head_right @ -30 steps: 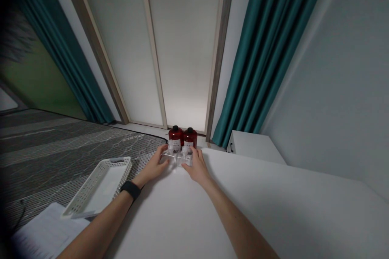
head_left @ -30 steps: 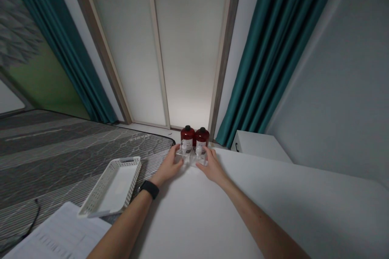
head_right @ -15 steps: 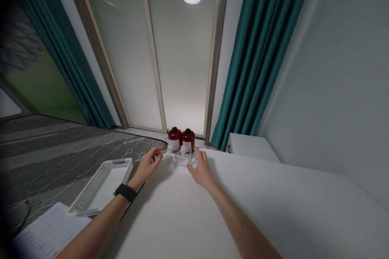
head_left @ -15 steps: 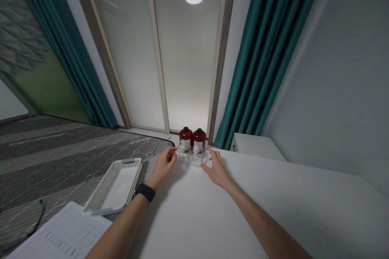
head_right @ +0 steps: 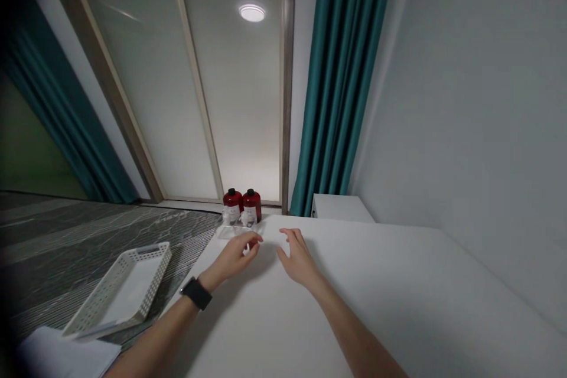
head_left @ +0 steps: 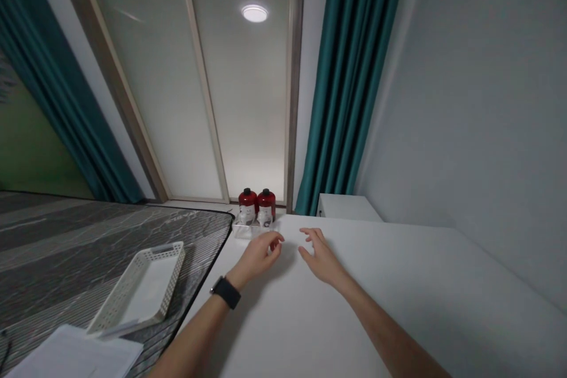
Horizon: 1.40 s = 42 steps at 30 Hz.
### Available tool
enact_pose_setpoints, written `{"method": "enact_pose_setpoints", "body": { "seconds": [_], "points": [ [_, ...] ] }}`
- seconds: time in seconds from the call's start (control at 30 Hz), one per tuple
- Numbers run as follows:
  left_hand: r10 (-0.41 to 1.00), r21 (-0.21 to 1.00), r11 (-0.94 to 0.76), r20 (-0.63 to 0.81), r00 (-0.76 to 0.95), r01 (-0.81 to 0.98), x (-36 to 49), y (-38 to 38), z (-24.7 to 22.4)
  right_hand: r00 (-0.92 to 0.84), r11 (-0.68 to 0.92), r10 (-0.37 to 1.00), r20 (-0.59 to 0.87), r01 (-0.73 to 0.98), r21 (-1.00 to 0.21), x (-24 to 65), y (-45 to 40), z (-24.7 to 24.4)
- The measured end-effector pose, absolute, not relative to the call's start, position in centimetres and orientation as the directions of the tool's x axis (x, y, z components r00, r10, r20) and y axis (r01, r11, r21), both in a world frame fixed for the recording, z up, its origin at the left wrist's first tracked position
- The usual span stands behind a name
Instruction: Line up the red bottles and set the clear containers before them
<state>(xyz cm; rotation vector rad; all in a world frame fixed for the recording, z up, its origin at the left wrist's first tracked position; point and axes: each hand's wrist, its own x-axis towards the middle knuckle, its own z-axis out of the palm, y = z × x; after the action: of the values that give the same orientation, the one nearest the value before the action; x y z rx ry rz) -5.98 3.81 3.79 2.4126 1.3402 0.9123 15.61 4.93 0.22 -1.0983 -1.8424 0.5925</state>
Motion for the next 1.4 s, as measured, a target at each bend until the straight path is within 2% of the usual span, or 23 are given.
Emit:
{"method": "enact_pose_setpoints", "body": {
  "seconds": [0.17, 0.3, 0.6, 1.13, 1.4],
  "points": [
    [0.733, 0.353, -0.679, 0.367, 0.572, 0.644, -1.6, 2.9, 2.9, -0.113, 0.451, 0.883, 0.456, 0.470, -0.758, 18.2, 3.7, -1.0],
    [0.699, 0.295, -0.714, 0.338, 0.630, 0.635, -0.1, 2.5, 1.5, -0.042, 0.408, 0.894, 0.445, 0.482, -0.775, 19.8, 3.1, -2.4],
    [0.682, 0.289, -0.730, 0.360, 0.636, 0.619, -1.1, 2.1, 0.6, -0.040, 0.407, 0.893, 0.448, 0.496, -0.767, 20.3, 1.9, -2.0],
    [0.754, 0.339, -0.655, 0.336, 0.564, 0.675, -1.1, 2.2, 0.1, -0.179, 0.428, 0.899, 0.399, 0.550, -0.718, 19.3, 1.2, -1.8],
    [0.769, 0.277, -0.638, 0.270, 0.580, 0.718, -1.0, 2.2, 0.1, -0.184, 0.428, 0.899, 0.398, 0.570, -0.702, 19.5, 1.4, -2.1]
  ]
}}
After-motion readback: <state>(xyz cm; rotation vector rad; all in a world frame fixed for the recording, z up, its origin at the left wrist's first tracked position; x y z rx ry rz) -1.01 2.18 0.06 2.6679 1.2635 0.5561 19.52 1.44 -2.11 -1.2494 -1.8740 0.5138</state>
